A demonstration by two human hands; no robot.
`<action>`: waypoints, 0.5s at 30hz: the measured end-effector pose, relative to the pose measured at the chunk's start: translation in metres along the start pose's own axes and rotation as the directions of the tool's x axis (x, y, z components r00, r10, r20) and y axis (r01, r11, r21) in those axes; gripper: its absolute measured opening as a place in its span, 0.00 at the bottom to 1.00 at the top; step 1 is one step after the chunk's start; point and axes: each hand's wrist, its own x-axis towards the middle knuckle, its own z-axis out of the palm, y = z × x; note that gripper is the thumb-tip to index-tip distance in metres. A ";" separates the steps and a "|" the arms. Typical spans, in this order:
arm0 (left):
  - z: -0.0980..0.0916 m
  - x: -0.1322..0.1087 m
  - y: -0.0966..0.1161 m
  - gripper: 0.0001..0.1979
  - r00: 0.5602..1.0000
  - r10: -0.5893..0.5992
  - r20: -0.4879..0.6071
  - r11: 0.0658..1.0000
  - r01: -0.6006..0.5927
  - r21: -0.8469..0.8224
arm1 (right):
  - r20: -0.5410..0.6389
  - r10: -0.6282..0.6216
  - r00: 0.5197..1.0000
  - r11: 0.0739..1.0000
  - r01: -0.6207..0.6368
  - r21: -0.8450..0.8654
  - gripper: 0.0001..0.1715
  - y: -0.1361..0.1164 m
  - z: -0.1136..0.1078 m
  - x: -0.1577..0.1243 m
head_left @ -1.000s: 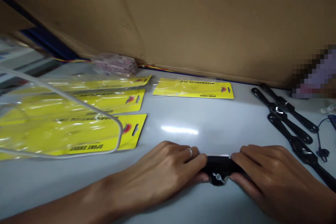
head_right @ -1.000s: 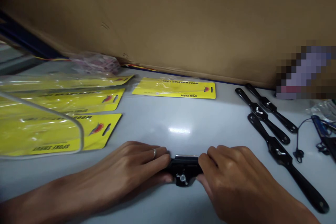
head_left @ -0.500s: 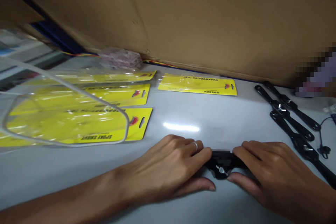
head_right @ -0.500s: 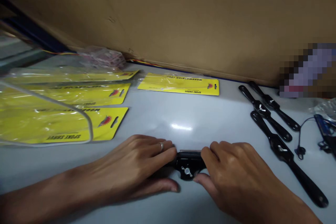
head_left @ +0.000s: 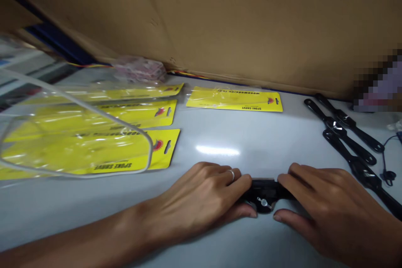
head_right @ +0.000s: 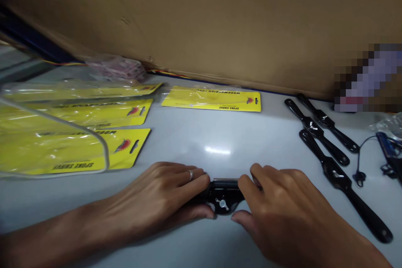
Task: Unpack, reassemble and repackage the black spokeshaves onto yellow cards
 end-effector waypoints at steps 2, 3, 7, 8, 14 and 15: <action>0.000 0.000 0.000 0.23 1.000 0.002 -0.002 1.000 -0.002 0.002 | -0.012 0.013 1.000 0.999 -0.012 0.037 0.14 -0.001 -0.005 0.002; 0.000 0.000 0.000 0.23 1.000 0.002 -0.003 1.000 -0.002 0.004 | -0.013 0.021 1.000 0.998 -0.020 0.059 0.15 -0.003 -0.007 0.004; 0.002 0.000 0.001 0.23 1.000 -0.003 -0.018 1.000 0.003 0.016 | -0.057 0.059 0.997 0.992 -0.052 0.118 0.20 -0.015 -0.005 0.008; 0.002 0.000 0.002 0.23 1.000 -0.004 -0.026 1.000 0.004 0.020 | -0.074 0.068 0.995 0.992 -0.059 0.114 0.19 -0.019 -0.002 0.009; 0.005 0.000 0.005 0.22 0.999 -0.012 -0.040 1.000 0.013 0.027 | -0.187 0.051 0.981 0.998 -0.046 0.030 0.16 -0.038 0.025 0.009; 0.005 0.000 0.005 0.22 0.999 -0.007 -0.039 1.000 0.008 0.024 | -0.201 0.068 0.977 0.998 -0.062 0.033 0.17 -0.040 0.027 0.010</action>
